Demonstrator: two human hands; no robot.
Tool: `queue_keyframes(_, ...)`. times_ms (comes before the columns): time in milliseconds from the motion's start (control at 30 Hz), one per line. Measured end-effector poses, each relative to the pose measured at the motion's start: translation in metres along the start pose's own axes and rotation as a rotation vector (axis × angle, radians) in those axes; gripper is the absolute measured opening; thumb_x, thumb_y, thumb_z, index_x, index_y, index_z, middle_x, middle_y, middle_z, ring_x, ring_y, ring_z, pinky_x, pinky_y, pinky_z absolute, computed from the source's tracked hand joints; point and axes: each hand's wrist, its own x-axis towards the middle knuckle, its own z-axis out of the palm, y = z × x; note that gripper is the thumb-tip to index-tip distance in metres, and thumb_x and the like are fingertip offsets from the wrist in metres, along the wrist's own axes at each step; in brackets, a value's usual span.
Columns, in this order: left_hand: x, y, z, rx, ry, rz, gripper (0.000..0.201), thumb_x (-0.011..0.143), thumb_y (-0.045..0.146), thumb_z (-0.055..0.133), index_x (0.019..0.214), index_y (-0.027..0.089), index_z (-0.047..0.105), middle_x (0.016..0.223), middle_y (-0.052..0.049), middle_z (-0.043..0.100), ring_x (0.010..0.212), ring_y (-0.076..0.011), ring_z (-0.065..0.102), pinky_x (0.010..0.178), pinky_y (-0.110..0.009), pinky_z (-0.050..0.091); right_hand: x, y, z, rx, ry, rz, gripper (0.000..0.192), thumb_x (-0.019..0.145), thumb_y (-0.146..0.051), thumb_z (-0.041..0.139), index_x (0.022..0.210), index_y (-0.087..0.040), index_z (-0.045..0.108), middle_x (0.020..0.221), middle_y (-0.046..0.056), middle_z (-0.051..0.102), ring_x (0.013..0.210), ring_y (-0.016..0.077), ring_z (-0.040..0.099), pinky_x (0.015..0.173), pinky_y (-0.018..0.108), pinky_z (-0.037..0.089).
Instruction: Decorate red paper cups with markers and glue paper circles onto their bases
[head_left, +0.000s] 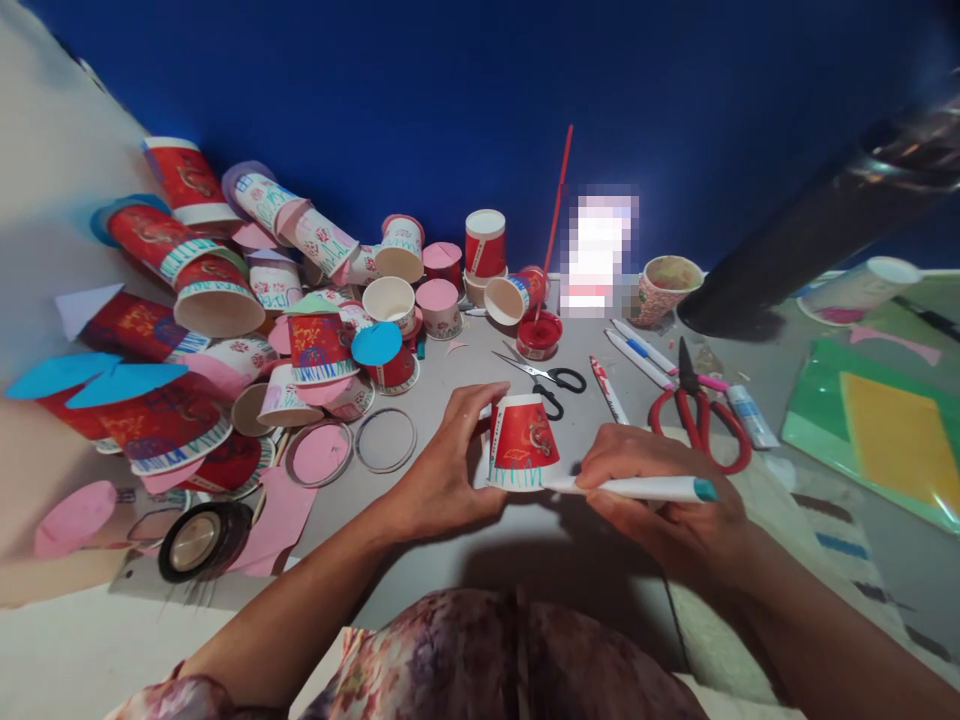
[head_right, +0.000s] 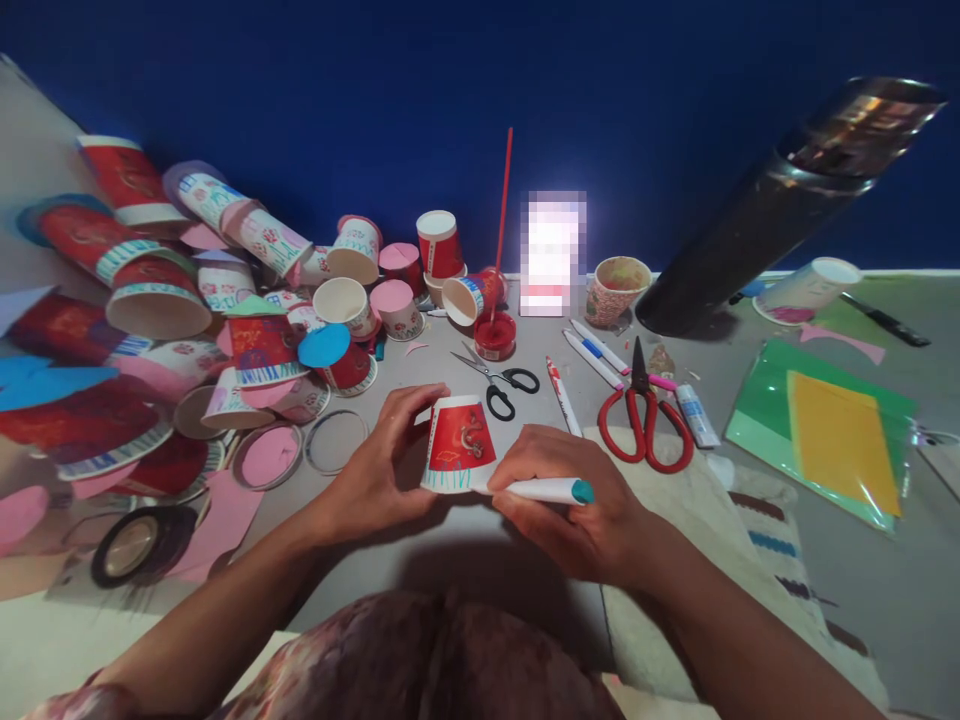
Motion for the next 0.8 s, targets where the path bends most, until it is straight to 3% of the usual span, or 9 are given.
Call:
queue_keyframes(100,0.000,0.000,0.000,-0.003,-0.024,0.009,0.093,0.073,0.007,0.076,0.153,0.034,0.037,0.146,-0.010,0.040,0.144,-0.0303,0.044,0.122,-0.052,0.045,-0.001,0.002,-0.001,0.002,0.048,0.012,0.013,0.096,-0.013,0.061,0.096,-0.023,0.069,0.078,0.002,0.071,0.070,0.0191,0.065,0.062,0.033,0.050)
queue_keyframes(233,-0.001,-0.004,-0.001,-0.055,-0.026,0.017,0.093,0.069,0.002,0.073,0.150,0.034,0.041,0.145,-0.010,0.040,0.145,-0.0301,0.044,0.123,-0.050,0.044,-0.002,0.003,-0.003,0.046,0.020,0.024,0.014,0.096,-0.013,0.061,0.097,-0.024,0.069,0.079,0.001,0.070,0.070,0.0183,0.064,0.062,0.033,0.049)
queue_keyframes(600,-0.002,-0.014,0.003,-0.316,-0.006,-0.086,0.089,0.066,0.003,0.076,0.144,0.028,0.043,0.158,-0.013,0.040,0.152,-0.0337,0.042,0.129,-0.051,0.035,-0.004,0.005,-0.006,0.093,0.101,0.059,0.012,0.095,-0.014,0.064,0.095,-0.023,0.072,0.080,0.001,0.070,0.071,0.0178,0.064,0.064,0.032,0.050)
queue_keyframes(667,-0.002,-0.015,0.004,-0.364,-0.016,-0.086,0.089,0.066,0.002,0.077,0.144,0.029,0.043,0.161,-0.013,0.039,0.153,-0.0336,0.041,0.129,-0.050,0.035,-0.005,0.007,-0.007,0.156,0.067,0.084,0.012,0.096,-0.015,0.064,0.095,-0.023,0.072,0.079,0.001,0.069,0.069,0.0168,0.063,0.062,0.031,0.049)
queue_keyframes(800,-0.002,-0.016,0.006,-0.459,-0.013,-0.082,0.086,0.070,0.004,0.081,0.141,0.031,0.042,0.163,-0.014,0.040,0.152,-0.0329,0.045,0.126,-0.050,0.038,-0.008,0.010,-0.009,0.200,0.119,0.081,0.011,0.097,-0.017,0.065,0.100,-0.024,0.073,0.084,0.002,0.070,0.072,0.0178,0.063,0.066,0.033,0.050)
